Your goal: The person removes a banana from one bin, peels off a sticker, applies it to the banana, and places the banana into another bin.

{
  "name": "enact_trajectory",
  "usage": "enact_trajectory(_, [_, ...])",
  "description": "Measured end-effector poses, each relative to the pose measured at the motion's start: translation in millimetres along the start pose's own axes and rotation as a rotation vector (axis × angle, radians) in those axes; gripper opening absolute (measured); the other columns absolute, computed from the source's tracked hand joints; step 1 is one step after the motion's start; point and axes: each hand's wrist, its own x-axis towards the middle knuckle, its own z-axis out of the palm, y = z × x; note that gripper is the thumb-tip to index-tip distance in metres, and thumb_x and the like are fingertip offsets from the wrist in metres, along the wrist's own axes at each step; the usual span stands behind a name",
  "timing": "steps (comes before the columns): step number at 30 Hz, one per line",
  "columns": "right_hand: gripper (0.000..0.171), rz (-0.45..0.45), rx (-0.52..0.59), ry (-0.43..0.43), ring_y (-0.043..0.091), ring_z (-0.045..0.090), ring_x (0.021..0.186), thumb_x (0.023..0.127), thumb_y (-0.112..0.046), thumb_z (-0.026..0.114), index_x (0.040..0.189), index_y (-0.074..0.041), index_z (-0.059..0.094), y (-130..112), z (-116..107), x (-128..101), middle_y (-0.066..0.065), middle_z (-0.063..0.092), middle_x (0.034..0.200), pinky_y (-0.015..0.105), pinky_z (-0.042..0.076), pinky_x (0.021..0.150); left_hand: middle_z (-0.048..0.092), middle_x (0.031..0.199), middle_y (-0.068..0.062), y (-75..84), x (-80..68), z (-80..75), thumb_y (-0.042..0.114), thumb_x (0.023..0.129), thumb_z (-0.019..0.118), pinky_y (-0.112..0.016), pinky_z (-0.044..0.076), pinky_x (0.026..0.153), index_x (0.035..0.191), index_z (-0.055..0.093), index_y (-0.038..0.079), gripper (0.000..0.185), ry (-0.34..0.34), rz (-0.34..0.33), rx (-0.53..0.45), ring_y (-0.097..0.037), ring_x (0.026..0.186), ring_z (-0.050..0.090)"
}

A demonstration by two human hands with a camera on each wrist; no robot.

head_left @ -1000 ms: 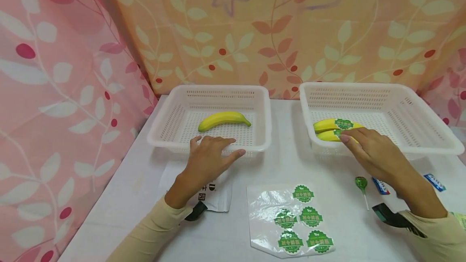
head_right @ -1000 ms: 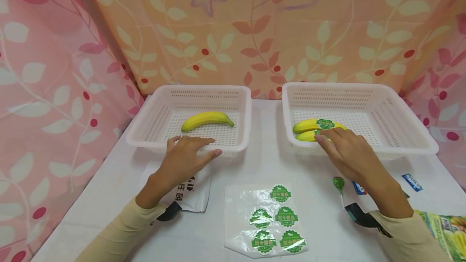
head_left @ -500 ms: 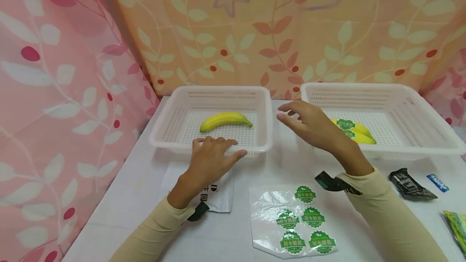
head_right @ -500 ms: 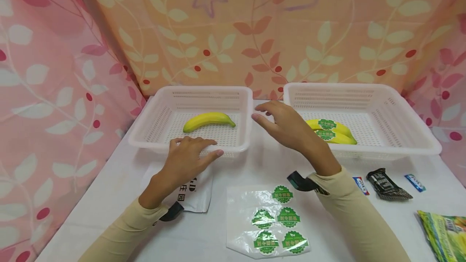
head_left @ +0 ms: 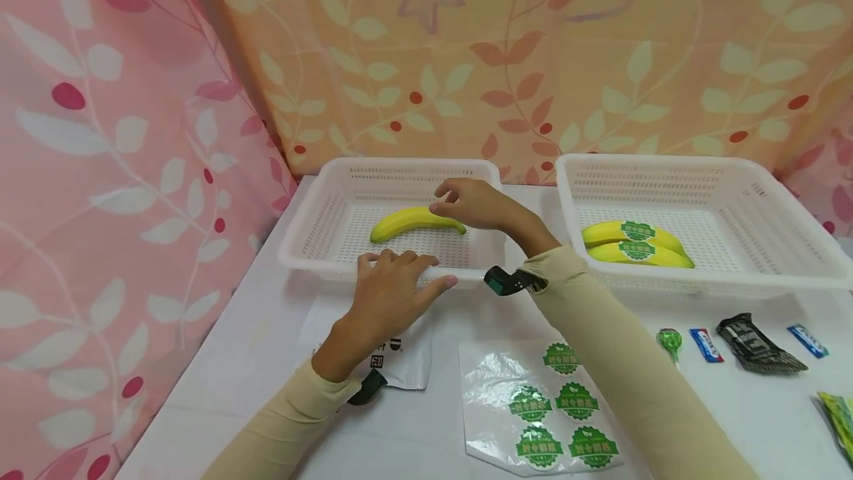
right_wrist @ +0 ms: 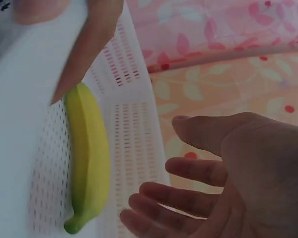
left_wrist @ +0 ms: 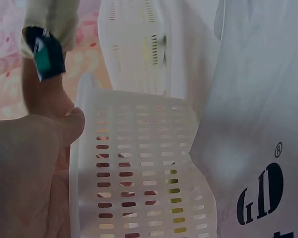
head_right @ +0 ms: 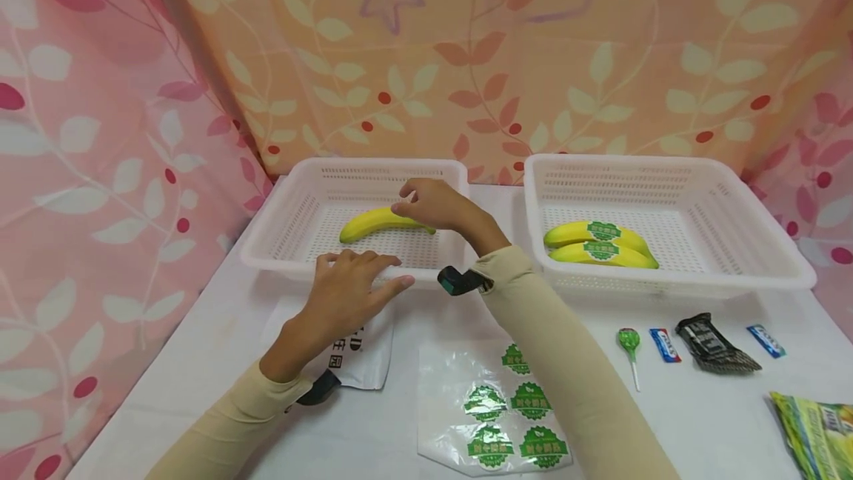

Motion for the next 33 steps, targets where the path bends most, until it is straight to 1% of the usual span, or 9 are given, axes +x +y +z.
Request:
enact_trajectory(3, [0.058,0.037,0.016,-0.024,0.037,0.063,0.127,0.104,-0.039,0.063,0.148,-0.003,0.055,-4,6,15,0.021,0.064,0.143,0.052,0.054,0.106,0.069,0.138,-0.004,-0.3,-0.3,-0.3,0.072,0.103,0.047,-0.066,0.031,0.108,0.144,0.067,0.024,0.067,0.003,0.004,0.007,-0.037,0.126,0.057])
enact_trajectory(8, [0.059,0.070,0.012,-0.021,0.037,0.059,0.133,0.105,-0.036,0.062,0.151,0.000,0.052,-2,15,31,0.020,0.059,0.149,0.051,0.049,0.112,0.069,0.138,-0.004,-0.1,-1.0,-0.2,0.073,0.103,0.046,-0.066,0.032,0.105,0.144,0.067,0.023,0.068,0.015,0.013,0.013,-0.039,0.127,0.058])
enact_trajectory(12, [0.059,0.116,0.002,-0.028,0.036,0.054,0.140,0.106,-0.035,0.062,0.153,0.000,0.050,3,18,38,0.019,0.055,0.156,0.051,0.043,0.118,0.070,0.137,-0.004,0.2,-1.1,-0.3,0.074,0.102,0.045,-0.066,0.032,0.105,0.142,0.068,0.021,0.069,0.015,0.010,0.003,-0.038,0.127,0.057])
enact_trajectory(17, [0.061,0.157,-0.027,-0.058,0.037,0.049,0.146,0.106,-0.031,0.061,0.157,-0.001,0.046,8,17,43,0.020,0.050,0.159,0.051,0.039,0.121,0.071,0.133,-0.005,-0.1,-1.0,0.2,0.073,0.102,0.047,-0.067,0.032,0.105,0.136,0.071,0.017,0.070,0.019,0.007,0.004,-0.037,0.125,0.058])
enact_trajectory(22, [0.062,0.195,-0.034,-0.098,0.036,0.046,0.149,0.105,-0.030,0.062,0.160,-0.007,0.044,11,18,45,0.019,0.046,0.163,0.053,0.036,0.123,0.073,0.130,-0.006,0.3,-1.0,0.6,0.072,0.102,0.050,-0.068,0.032,0.106,0.132,0.072,0.014,0.069,0.021,0.003,0.009,-0.038,0.125,0.059])
enact_trajectory(25, [0.058,0.192,-0.033,-0.110,0.036,0.048,0.147,0.106,-0.027,0.063,0.158,-0.007,0.048,12,18,46,0.019,0.049,0.161,0.052,0.038,0.122,0.073,0.129,-0.006,0.1,-0.7,0.9,0.072,0.102,0.051,-0.068,0.032,0.106,0.131,0.072,0.014,0.068,0.026,0.006,0.006,-0.038,0.124,0.059])
enact_trajectory(29, [0.051,0.174,-0.061,-0.111,0.035,0.055,0.140,0.104,-0.023,0.066,0.151,-0.005,0.055,11,18,46,0.019,0.057,0.153,0.049,0.043,0.118,0.074,0.126,-0.006,0.2,-0.4,1.5,0.072,0.101,0.051,-0.067,0.032,0.104,0.129,0.073,0.013,0.068,0.037,0.010,0.001,-0.038,0.123,0.059])
enact_trajectory(31, [0.051,0.180,-0.076,-0.115,0.034,0.057,0.135,0.103,-0.022,0.068,0.149,-0.005,0.057,10,18,46,0.018,0.059,0.150,0.048,0.046,0.115,0.074,0.125,-0.005,0.6,-0.6,1.4,0.072,0.101,0.052,-0.067,0.032,0.104,0.128,0.073,0.013,0.068,0.041,0.012,0.000,-0.038,0.123,0.059])
enact_trajectory(33, [0.053,0.196,-0.090,-0.128,0.034,0.060,0.131,0.102,-0.023,0.070,0.150,-0.006,0.056,10,18,47,0.018,0.060,0.148,0.046,0.049,0.112,0.074,0.124,-0.005,1.0,-0.5,0.9,0.071,0.101,0.052,-0.067,0.032,0.104,0.128,0.073,0.013,0.067,0.042,0.013,-0.002,-0.038,0.123,0.059])
